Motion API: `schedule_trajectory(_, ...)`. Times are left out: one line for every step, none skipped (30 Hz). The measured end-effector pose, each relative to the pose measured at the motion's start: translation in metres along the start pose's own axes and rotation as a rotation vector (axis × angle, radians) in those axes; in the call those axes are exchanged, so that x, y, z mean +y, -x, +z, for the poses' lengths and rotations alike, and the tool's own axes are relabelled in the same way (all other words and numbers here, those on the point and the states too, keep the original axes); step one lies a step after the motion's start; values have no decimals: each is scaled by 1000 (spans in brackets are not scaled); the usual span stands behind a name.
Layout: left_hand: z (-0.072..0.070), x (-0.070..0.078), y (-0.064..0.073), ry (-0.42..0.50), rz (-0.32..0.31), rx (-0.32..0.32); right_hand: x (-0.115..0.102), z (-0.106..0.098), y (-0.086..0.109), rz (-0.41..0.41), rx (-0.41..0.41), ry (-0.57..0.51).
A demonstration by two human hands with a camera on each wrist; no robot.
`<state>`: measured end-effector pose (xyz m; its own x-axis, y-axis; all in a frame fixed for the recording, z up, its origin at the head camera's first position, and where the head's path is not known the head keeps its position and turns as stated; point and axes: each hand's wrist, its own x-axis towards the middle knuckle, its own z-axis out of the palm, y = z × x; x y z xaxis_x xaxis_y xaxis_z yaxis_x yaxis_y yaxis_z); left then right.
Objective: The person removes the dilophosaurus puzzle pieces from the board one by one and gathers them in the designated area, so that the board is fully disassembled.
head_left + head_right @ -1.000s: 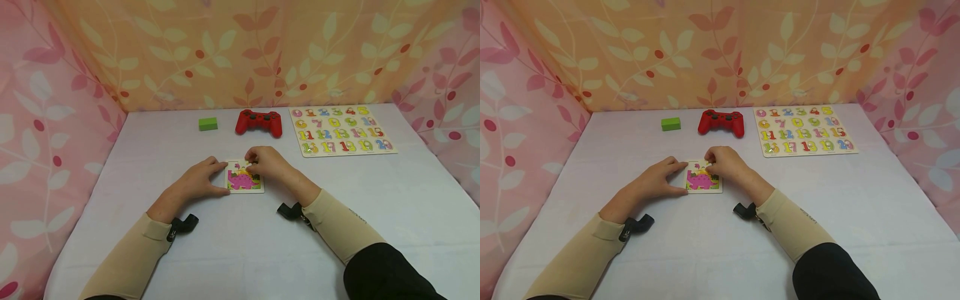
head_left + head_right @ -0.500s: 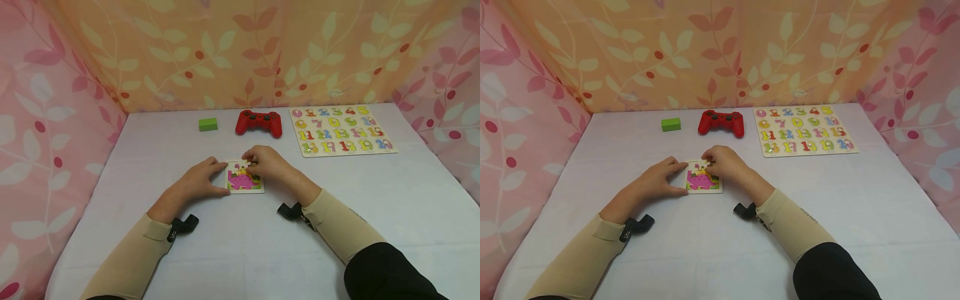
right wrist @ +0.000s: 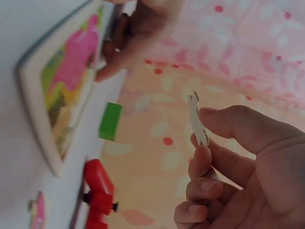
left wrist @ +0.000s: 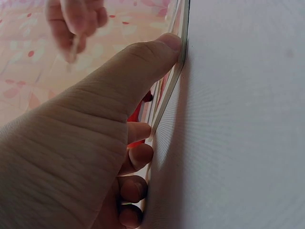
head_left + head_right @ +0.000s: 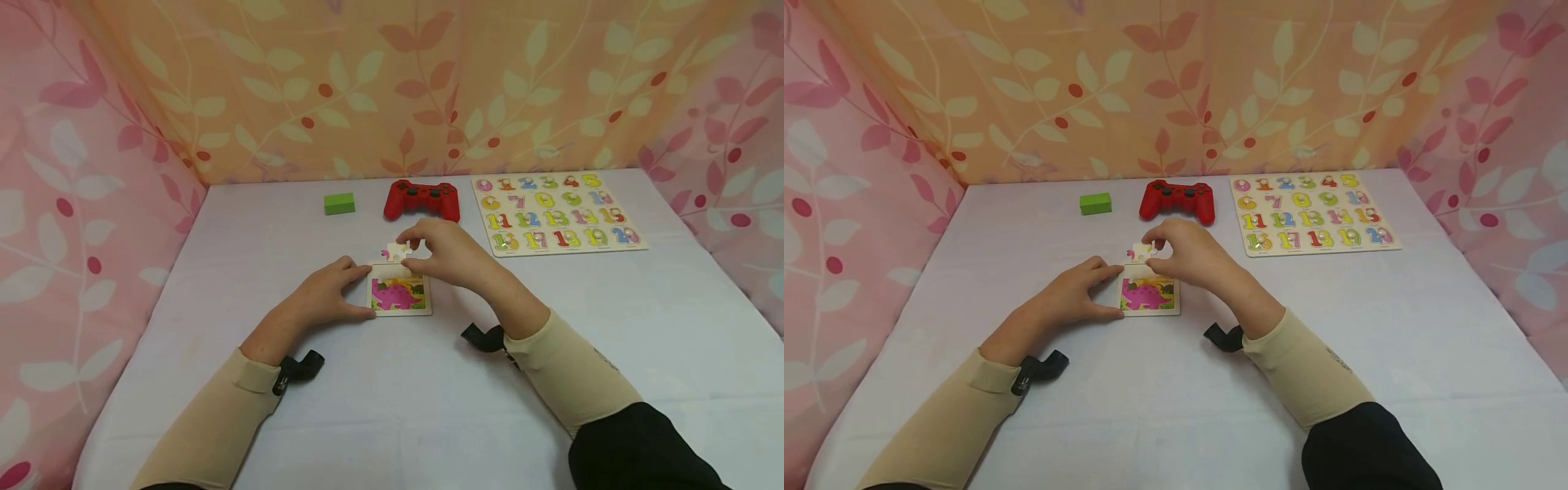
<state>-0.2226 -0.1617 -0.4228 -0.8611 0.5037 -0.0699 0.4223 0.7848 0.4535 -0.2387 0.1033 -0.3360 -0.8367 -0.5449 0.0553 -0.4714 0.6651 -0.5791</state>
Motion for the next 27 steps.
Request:
schedule_trajectory(0, 0, 0, 1, 3, 2, -2, -3, 2, -3, 10, 0)
schedule_trajectory(0, -1, 0, 2, 6, 3, -4, -7, 4, -7, 20, -1)
schedule_trajectory(0, -1, 0, 3, 8, 4, -6, -11, 6, -9, 30, -3)
schedule_trajectory(0, -1, 0, 3, 8, 3, -8, -14, 8, -11, 39, -6)
schedule_trajectory(0, -1, 0, 5, 9, 3, -9, -18, 11, -13, 47, -6)
schedule_trajectory(0, -1, 0, 5, 8, 2, -11, -21, 13, -19, 56, -4)
schedule_trajectory(0, -1, 0, 6, 6, 1, -12, -24, 15, -26, 64, -4)
schedule_trajectory(0, -1, 0, 6, 3, 1, -13, -27, 17, -33, 73, -4)
schedule_trajectory(0, -1, 0, 7, 2, 1, -13, -30, 19, -39, 84, -4)
schedule_trajectory(0, -1, 0, 9, 1, 1, -13, -33, 20, -45, 93, -9)
schedule_trajectory(0, -1, 0, 10, -3, 1, -12, -35, 22, -50, 103, -11)
schedule_trajectory(0, -1, 0, 11, -5, 2, -11, -38, 23, -50, 110, -18)
schedule_trajectory(0, -1, 0, 11, -5, 2, -11, -40, 24, -48, 119, -24)
schedule_trajectory(0, -1, 0, 10, -3, 2, -11, -42, 26, -43, 126, -28)
schedule_trajectory(0, -1, 0, 10, -4, 3, -10, -45, 27, -40, 134, -30)
schedule_trajectory(0, -1, 0, 10, -5, 3, -10, -47, 28, -36, 141, -35)
schedule_trajectory(0, -1, 0, 10, -6, 2, -10, -49, 30, -32, 148, -37)
schedule_trajectory(1, -1, 0, 10, -7, 2, -9, -52, 31, -28, 156, -40)
schedule_trajectory(1, 0, 0, 9, -8, 1, -9, -54, 33, -26, 169, -36)
schedule_trajectory(1, 0, 0, 8, -11, 1, -8, -56, 34, -26, 180, -37)
schedule_trajectory(1, 0, 0, 8, -13, 1, -7, -58, 36, -27, 191, -36)
schedule_trajectory(1, 0, 0, 8, -12, 0, -6, -60, 37, -22, 201, -35)
schedule_trajectory(1, 0, 0, 8, -12, 1, -4, -62, 38, -20, 211, -30)
schedule_trajectory(1, 0, -1, 7, -12, 1, -3, -64, 40, -18, 221, -26)
schedule_trajectory(1, 0, -1, 6, -12, 0, -1, -65, 41, -17, 231, -21)
schedule_trajectory(1, 0, -1, 7, -13, 1, 0, -67, 42, -15, 236, -21)
schedule_trajectory(2, 0, -1, 7, -12, -1, 1, -69, 43, -8, 242, -21)
